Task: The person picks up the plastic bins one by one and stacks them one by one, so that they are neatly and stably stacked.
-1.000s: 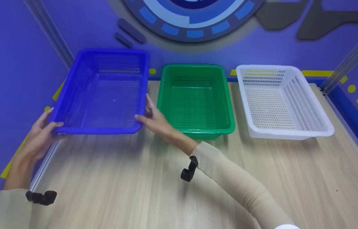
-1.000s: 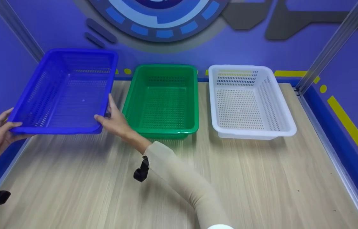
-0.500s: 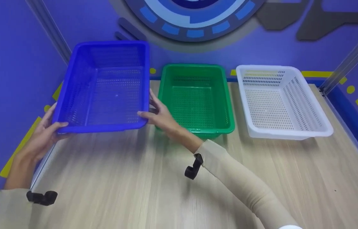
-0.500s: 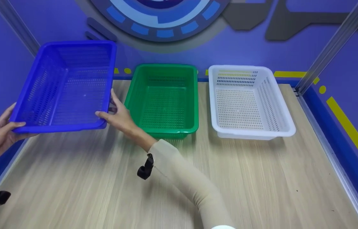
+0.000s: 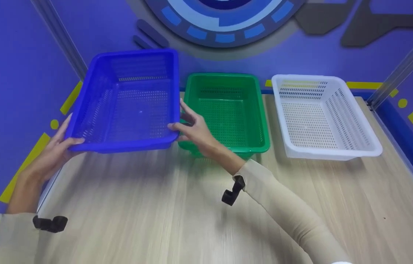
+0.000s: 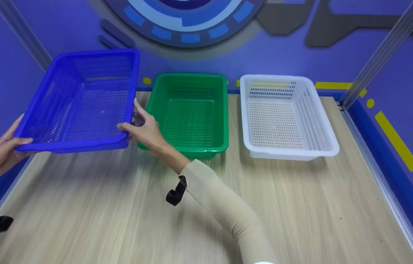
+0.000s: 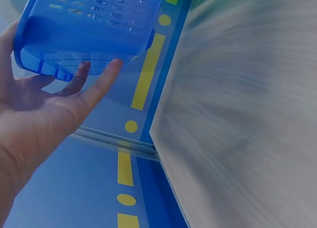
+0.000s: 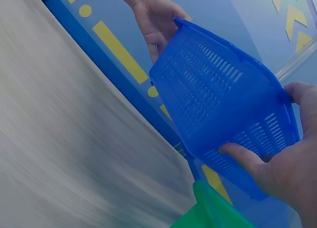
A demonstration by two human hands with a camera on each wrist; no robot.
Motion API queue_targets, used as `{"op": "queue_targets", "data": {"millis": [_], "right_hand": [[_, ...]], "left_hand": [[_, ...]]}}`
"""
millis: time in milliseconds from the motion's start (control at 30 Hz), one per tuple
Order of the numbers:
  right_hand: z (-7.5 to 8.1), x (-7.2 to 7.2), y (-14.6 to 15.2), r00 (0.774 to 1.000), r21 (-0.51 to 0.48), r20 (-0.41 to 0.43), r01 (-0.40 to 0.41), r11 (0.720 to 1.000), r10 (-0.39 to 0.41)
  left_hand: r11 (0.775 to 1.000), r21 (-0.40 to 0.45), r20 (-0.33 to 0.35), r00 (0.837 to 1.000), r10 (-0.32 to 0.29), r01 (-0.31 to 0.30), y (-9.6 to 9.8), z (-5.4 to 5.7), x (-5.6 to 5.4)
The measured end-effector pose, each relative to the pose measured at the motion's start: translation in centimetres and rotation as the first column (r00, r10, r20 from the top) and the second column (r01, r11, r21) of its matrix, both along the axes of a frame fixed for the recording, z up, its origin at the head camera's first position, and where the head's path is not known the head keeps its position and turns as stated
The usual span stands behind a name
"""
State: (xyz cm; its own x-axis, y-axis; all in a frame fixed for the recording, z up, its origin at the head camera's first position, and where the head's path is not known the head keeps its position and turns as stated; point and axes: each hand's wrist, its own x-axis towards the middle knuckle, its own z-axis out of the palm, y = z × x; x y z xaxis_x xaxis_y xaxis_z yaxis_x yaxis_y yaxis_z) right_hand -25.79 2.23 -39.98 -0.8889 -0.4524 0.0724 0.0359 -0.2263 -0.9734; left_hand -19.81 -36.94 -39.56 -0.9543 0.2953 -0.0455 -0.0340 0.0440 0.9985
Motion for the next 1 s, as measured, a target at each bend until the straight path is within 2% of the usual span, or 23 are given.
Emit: {"op": "queue_targets", "data": {"millis": [167, 433, 567, 700, 1000], "right_hand": [[0.7, 0.0, 1.0, 1.0, 0.002, -0.012, 0.006, 1.0, -0.006], [1.3, 0.2, 3.2, 0.999, 0.01, -0.03, 0.022, 1.0, -0.021], [1.5, 0.4, 4.8, 0.999, 0.044, -0.041, 0.032, 0.998, -0.031], [1.7, 0.5, 6.2, 0.997, 0.059, -0.064, 0.042, 0.997, -0.039], [2.2, 0.7, 8.4, 0.995, 0.077, -0.087, 0.051, 0.996, -0.044]], "left_hand": [[0.998, 0.035, -0.006, 0.999, -0.053, 0.053, 0.8, 0.3, 0.1], [0.986, 0.141, -0.019, 0.996, -0.087, 0.089, 2.3, 0.6, -0.4], [0.988, 0.13, -0.016, 0.996, -0.087, 0.088, 3.2, 0.5, -0.8], [0.986, 0.115, -0.014, 0.993, -0.117, 0.117, 4.3, 0.5, -1.1], [0.988, 0.055, -0.04, 0.989, -0.143, 0.145, 6.3, 1.4, -1.2]]}}
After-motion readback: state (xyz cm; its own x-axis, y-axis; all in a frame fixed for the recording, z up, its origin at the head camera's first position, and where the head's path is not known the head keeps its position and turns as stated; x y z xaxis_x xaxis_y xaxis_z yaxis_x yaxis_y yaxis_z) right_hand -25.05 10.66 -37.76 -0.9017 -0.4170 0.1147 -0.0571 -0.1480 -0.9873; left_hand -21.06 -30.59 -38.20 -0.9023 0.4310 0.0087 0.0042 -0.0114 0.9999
